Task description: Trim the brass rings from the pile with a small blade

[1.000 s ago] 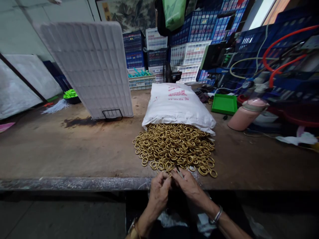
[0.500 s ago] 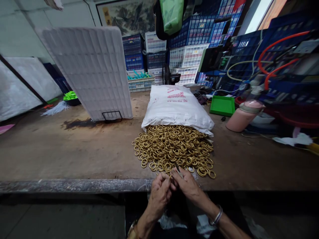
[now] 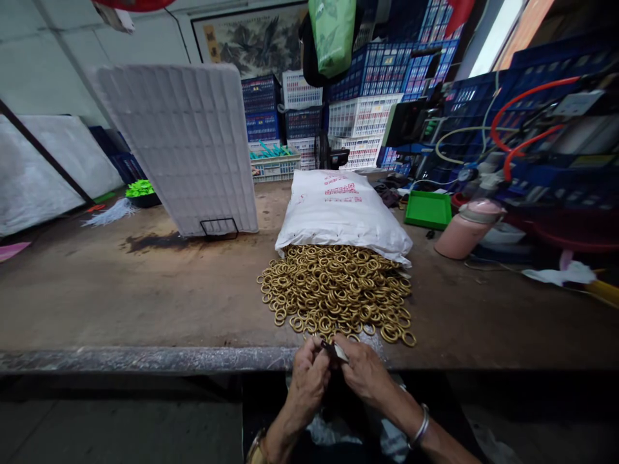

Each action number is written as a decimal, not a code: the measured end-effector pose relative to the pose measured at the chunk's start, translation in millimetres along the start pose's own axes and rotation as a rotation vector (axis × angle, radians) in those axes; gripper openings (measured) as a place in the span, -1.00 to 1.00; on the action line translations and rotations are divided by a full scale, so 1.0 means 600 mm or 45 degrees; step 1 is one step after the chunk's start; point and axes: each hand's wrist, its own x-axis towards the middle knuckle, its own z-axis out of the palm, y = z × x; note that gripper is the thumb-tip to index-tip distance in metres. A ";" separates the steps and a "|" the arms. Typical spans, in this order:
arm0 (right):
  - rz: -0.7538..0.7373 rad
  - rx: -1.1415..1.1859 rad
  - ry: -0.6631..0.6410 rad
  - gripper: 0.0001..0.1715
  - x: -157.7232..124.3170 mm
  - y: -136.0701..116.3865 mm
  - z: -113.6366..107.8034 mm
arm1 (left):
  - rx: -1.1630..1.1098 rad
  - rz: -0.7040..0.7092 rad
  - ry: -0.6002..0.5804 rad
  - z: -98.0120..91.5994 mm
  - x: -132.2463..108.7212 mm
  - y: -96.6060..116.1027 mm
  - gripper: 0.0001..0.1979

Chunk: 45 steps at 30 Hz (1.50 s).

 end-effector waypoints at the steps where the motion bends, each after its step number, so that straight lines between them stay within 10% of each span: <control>1: 0.000 -0.051 -0.006 -0.66 -0.001 -0.001 0.000 | 0.000 0.001 -0.007 -0.001 0.000 -0.002 -0.65; 14: 0.004 -0.247 -0.001 -0.65 -0.006 -0.008 0.000 | 0.148 0.105 0.039 -0.008 -0.002 -0.023 -0.68; 23: 0.147 -0.390 0.131 -0.74 0.012 0.021 -0.003 | -0.075 -0.093 -0.255 0.014 -0.061 0.018 -0.60; 31: -0.018 -0.353 0.272 -0.48 0.046 0.012 0.021 | -0.417 -0.119 -0.126 -0.012 -0.070 -0.012 -0.75; 45: 0.079 0.018 0.270 -0.90 0.072 0.032 0.009 | -0.562 -0.105 0.062 -0.040 -0.018 0.009 -0.73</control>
